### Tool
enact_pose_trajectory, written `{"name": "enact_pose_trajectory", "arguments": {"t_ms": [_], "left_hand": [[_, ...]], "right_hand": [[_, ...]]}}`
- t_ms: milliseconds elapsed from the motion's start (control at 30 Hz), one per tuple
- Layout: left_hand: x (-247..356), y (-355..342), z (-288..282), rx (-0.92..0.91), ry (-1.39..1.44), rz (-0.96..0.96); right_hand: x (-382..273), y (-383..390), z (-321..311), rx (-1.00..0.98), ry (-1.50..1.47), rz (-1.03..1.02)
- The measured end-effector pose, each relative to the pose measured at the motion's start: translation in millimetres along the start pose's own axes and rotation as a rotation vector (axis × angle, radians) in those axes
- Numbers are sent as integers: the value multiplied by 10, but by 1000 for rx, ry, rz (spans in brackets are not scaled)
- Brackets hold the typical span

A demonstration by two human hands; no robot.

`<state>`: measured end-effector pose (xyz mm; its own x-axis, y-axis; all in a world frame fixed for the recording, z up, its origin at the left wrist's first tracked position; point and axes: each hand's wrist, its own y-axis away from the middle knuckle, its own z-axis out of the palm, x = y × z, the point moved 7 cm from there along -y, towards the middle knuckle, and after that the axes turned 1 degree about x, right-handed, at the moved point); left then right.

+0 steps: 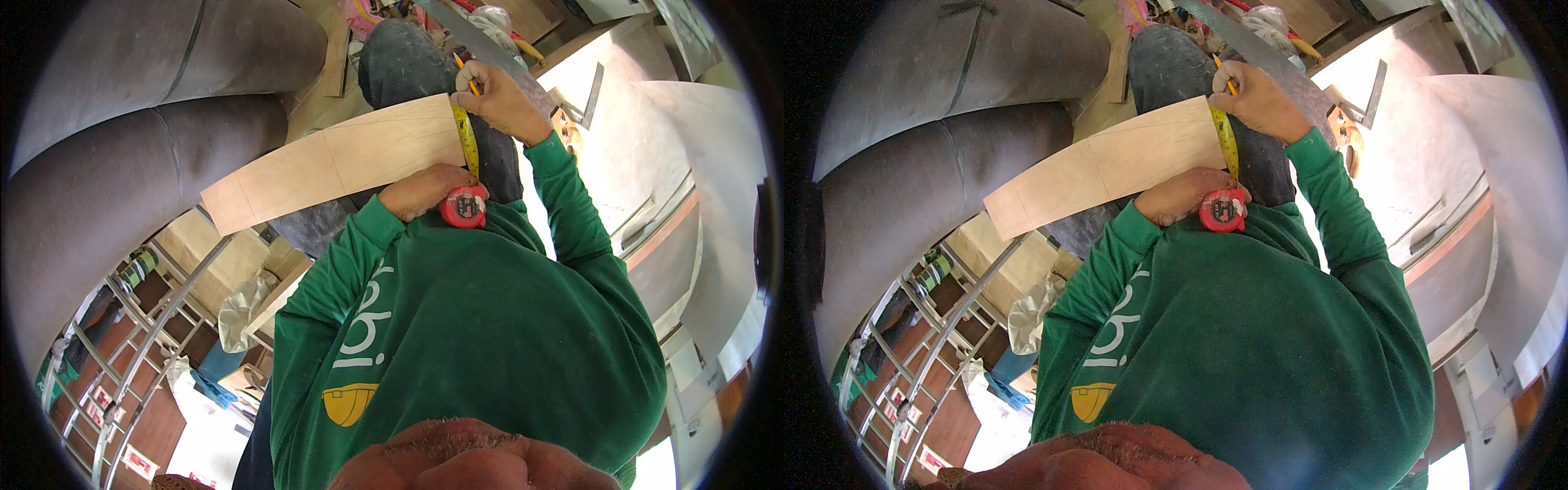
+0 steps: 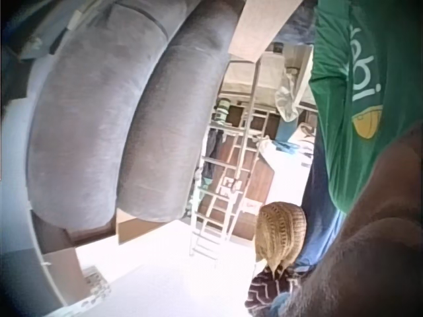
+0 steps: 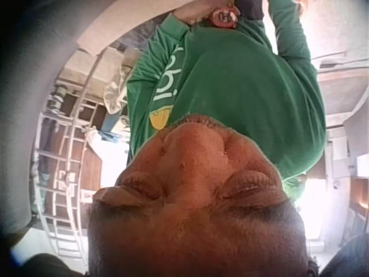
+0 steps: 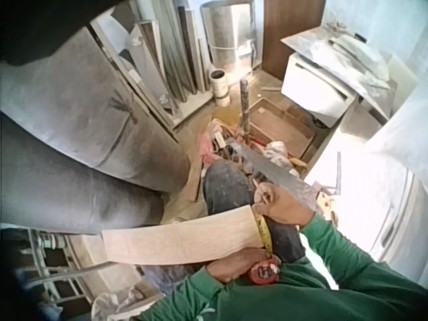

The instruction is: The person measures a wooden plank with a tape measure and marks it with a pencil. They use a metal square to draw straight lines and repeatedly reposition the tools to mark multiple points along the plank.

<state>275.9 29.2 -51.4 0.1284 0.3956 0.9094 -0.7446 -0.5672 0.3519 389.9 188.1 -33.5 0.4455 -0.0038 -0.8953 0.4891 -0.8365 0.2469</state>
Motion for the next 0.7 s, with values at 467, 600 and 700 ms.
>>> {"name": "enact_pose_trajectory", "arguments": {"t_ms": [467, 600, 700], "left_hand": [[472, 1018, -282, 503, -370, 430], [334, 2289, -674, 747, -565, 175], [-13, 3175, -789, 1246, 54, -320]], "right_hand": [[-740, -141, 118, 36, -301, -25], [-1118, -317, 787, -80, -2, -345], [-1278, -353, 1439, -115, 364, -619]]}}
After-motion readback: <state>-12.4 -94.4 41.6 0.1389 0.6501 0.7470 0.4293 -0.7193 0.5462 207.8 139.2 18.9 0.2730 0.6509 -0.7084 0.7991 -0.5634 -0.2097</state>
